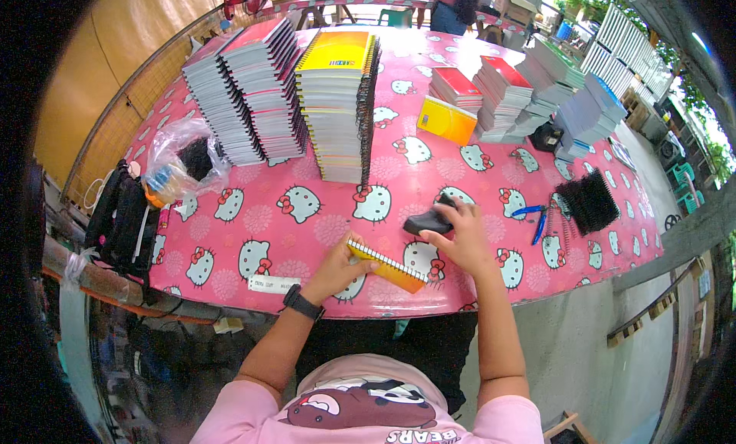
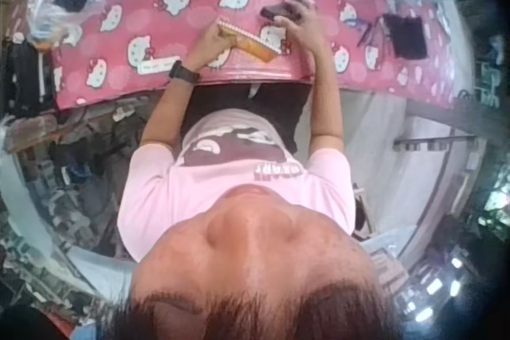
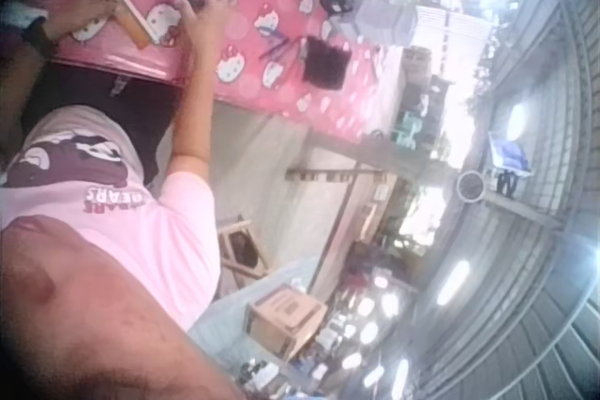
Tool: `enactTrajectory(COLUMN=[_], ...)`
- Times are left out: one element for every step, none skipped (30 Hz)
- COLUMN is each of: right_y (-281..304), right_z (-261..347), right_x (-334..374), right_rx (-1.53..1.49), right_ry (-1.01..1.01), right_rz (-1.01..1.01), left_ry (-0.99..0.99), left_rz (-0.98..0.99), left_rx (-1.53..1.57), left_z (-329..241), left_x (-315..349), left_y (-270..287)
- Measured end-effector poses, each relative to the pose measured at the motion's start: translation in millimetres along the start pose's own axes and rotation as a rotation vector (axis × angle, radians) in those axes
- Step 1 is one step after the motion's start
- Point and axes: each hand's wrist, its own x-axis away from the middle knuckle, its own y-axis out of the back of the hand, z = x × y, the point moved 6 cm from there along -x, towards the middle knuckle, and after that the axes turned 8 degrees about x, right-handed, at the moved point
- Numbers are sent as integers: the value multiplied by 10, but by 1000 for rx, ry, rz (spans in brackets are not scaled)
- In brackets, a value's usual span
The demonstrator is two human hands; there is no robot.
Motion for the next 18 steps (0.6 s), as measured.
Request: enactTrajectory(right_y=[79,209,290,328,347,387,416,449,455,450,435,456,460,465,472,489,500,505], right_z=[-22,102,229,425,596,780,958,1038,1002,974,949,959,984,1008,1022,1034,1044,1055], right_x=[9,-4,-21,-12,14,35,34,30,32,28,25,22,33,43,48,41,38,42], right_rx=[220,189,-20,-233,-444,-485,-528,-569,-628,-689,-749,-742,-736,-730,-726,-720,-714,-717], right_ry=[42,125,125,119,101,122,149,182,135,93,52,83,111,140,150,161,172,187], right_rz=[-113,-133,-93,-50,-7,-2,-1,-2,21,47,76,49,29,10,-2,-16,-30,-47], left_ry=[-45,-89,-167,-238,-305,-361,-420,-485,-444,-402,-358,-367,-370,-373,-371,-372,-372,-371], left_rz=[-18,-40,-77,-112,-137,-131,-128,-128,-106,-91,-78,-74,-73,-72,-67,-62,-55,-56], left_rx=[-47,-93,-215,-337,-456,-488,-524,-559,-507,-455,-404,-395,-385,-374,-372,-370,-368,-363], left_z=[-84,-164,-258,-345,-422,-503,-601,-702,-754,-806,-832,-860,-870,-883,-904,-936,-964,-990], left_x=[-8,-17,-37,-32,-23,-36,-67,-85,-82,-55,-45,-48,-29,-11,1,1,3,11], left_y=[-23,-28,-28,-30,-58,-114,-166,-213,-239,-258,-266,-264,-251,-245,-251,-256,-262,-264])
